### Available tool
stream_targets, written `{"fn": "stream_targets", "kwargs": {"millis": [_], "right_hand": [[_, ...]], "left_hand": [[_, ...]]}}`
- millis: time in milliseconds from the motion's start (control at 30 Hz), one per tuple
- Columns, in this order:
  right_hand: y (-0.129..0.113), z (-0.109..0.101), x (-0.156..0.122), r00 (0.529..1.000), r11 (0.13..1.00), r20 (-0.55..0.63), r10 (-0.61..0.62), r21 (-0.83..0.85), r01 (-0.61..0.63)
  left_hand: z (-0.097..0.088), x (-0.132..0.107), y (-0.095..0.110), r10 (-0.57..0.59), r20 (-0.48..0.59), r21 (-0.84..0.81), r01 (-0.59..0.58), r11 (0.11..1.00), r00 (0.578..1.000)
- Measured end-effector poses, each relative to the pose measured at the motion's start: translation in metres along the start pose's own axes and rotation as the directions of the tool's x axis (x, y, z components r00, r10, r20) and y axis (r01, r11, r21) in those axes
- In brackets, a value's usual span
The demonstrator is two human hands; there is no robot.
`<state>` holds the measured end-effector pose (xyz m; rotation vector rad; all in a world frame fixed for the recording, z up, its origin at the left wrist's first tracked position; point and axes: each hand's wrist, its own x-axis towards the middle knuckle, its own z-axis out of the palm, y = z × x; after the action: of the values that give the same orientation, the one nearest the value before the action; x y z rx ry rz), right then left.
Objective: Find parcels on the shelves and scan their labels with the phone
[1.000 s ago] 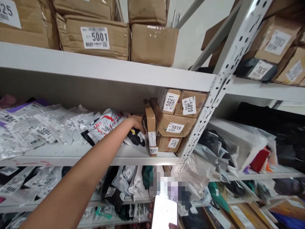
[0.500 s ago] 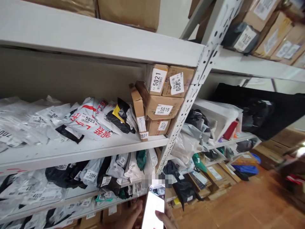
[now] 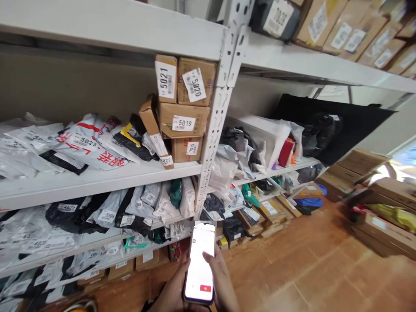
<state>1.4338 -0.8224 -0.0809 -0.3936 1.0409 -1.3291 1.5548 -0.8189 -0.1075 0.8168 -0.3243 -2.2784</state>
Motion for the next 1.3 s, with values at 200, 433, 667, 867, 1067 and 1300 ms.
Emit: {"fn": "stream_targets", "kwargs": {"millis": [200, 433, 667, 867, 1067, 1300], "right_hand": [[-0.009, -0.031, -0.024, 0.99, 0.983, -0.027, -0.136, -0.132, 0.131], [-0.02, -0.056, -0.053, 0.986, 0.982, 0.053, -0.157, -0.102, 0.162], [-0.029, -0.085, -0.067, 0.964, 0.99, 0.229, -0.136, 0.01, 0.138], [-0.034, -0.088, -0.079, 0.946, 0.985, 0.285, -0.156, -0.023, 0.17], [-0.038, -0.091, -0.085, 0.941, 0.985, 0.3, -0.159, -0.013, 0.17], [-0.036, -0.103, -0.085, 0.95, 0.99, 0.28, -0.139, 0.028, 0.136]], "left_hand": [[0.025, -0.008, -0.036, -0.028, -0.114, 0.039, 0.032, 0.999, 0.993], [0.034, -0.016, -0.064, -0.05, -0.062, 0.083, 0.055, 0.995, 0.997], [0.048, -0.02, -0.08, 0.016, -0.042, 0.058, -0.013, 0.998, 0.999], [0.055, -0.026, -0.086, 0.066, -0.133, 0.123, -0.05, 0.991, 0.989], [0.062, -0.028, -0.087, 0.02, -0.052, 0.107, -0.014, 0.994, 0.998], [0.058, -0.044, -0.079, 0.009, 0.196, 0.115, -0.032, 0.993, 0.98]]}}
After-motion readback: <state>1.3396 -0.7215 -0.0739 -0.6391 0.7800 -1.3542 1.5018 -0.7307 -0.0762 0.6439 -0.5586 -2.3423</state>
